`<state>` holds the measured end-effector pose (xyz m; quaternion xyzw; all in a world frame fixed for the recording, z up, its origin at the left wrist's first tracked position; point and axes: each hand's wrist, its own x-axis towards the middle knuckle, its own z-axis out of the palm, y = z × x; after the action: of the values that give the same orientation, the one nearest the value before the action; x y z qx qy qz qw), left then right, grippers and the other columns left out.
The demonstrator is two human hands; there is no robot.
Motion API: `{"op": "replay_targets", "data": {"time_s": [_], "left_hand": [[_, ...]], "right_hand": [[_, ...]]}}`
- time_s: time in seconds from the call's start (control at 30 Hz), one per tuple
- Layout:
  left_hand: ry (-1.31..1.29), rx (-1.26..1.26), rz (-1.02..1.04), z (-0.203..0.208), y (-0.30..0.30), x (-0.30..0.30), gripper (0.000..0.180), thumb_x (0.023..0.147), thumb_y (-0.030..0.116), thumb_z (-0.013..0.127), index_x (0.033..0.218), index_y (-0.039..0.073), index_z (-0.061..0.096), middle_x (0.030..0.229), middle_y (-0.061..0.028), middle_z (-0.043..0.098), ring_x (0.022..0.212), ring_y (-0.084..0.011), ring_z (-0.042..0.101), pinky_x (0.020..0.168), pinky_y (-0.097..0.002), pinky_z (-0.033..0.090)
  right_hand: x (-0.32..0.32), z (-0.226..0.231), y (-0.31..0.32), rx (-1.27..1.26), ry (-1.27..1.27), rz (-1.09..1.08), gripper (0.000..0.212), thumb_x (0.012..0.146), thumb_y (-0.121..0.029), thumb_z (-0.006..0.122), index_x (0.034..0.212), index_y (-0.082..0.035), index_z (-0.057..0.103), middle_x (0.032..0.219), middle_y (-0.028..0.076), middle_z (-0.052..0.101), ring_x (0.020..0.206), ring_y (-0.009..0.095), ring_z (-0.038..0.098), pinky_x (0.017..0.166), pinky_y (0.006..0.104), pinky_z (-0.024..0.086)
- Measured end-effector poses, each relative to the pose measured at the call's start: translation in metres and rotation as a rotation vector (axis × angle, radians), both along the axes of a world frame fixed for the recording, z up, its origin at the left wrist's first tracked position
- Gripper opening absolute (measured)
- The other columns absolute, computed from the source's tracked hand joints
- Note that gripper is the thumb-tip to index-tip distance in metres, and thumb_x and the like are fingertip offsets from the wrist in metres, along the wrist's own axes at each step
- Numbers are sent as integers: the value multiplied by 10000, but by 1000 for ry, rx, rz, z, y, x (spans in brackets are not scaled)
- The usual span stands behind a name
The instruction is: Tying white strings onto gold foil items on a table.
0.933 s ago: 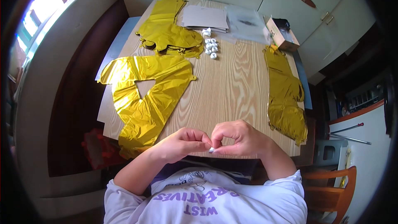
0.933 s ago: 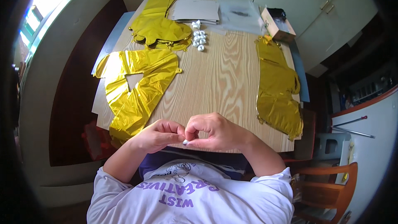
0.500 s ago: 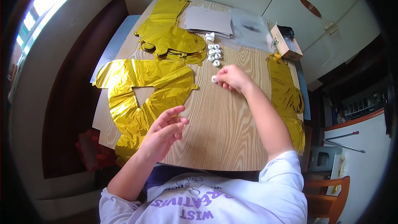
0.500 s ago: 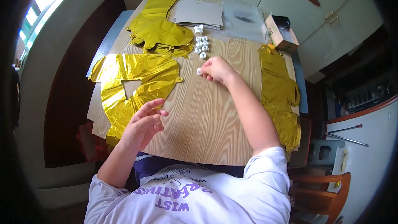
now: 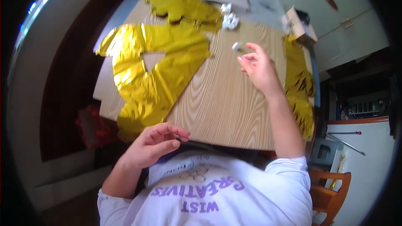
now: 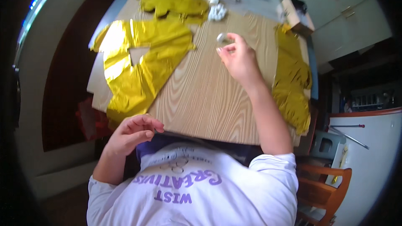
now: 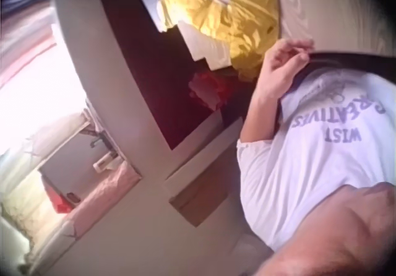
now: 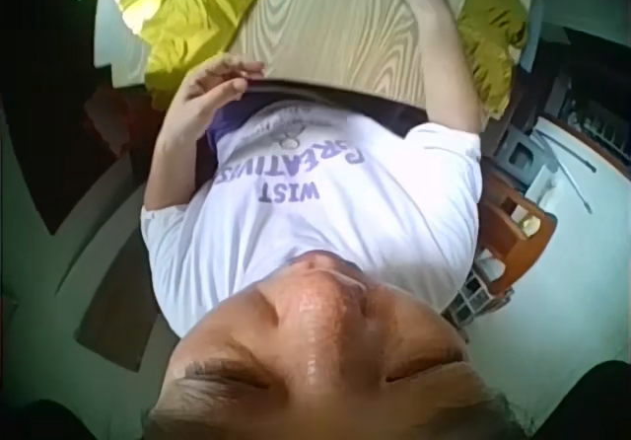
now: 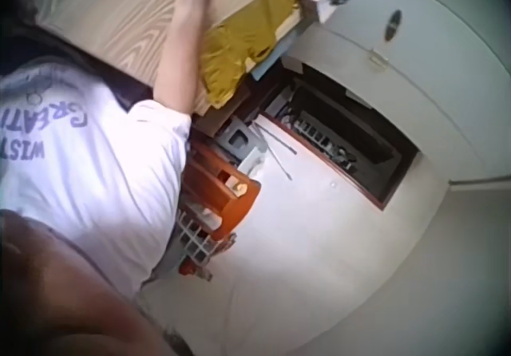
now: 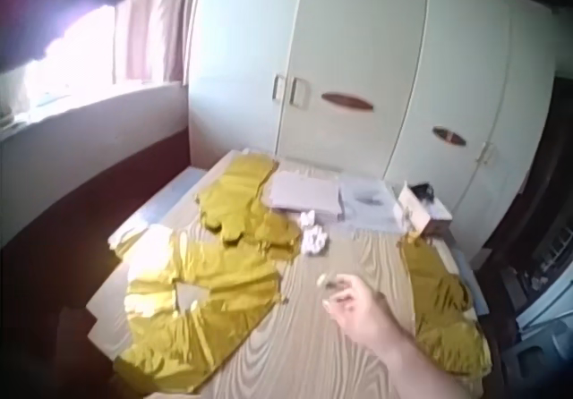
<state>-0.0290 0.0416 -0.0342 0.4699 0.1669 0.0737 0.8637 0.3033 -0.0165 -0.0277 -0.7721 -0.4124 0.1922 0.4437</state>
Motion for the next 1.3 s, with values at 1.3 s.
{"op": "replay_targets", "data": {"time_s": [1.3], "left_hand": [[517,976,-19,-137,-24,-59,193,851,104,643,1025,22,643,963,-125,635,888,-217,629,779,-301,495]], "right_hand": [[-159,-126,-172,-309,82,451,176,809,-154,677,924,-22,676,786,114,645,733,210,635,668,317,492]]}}
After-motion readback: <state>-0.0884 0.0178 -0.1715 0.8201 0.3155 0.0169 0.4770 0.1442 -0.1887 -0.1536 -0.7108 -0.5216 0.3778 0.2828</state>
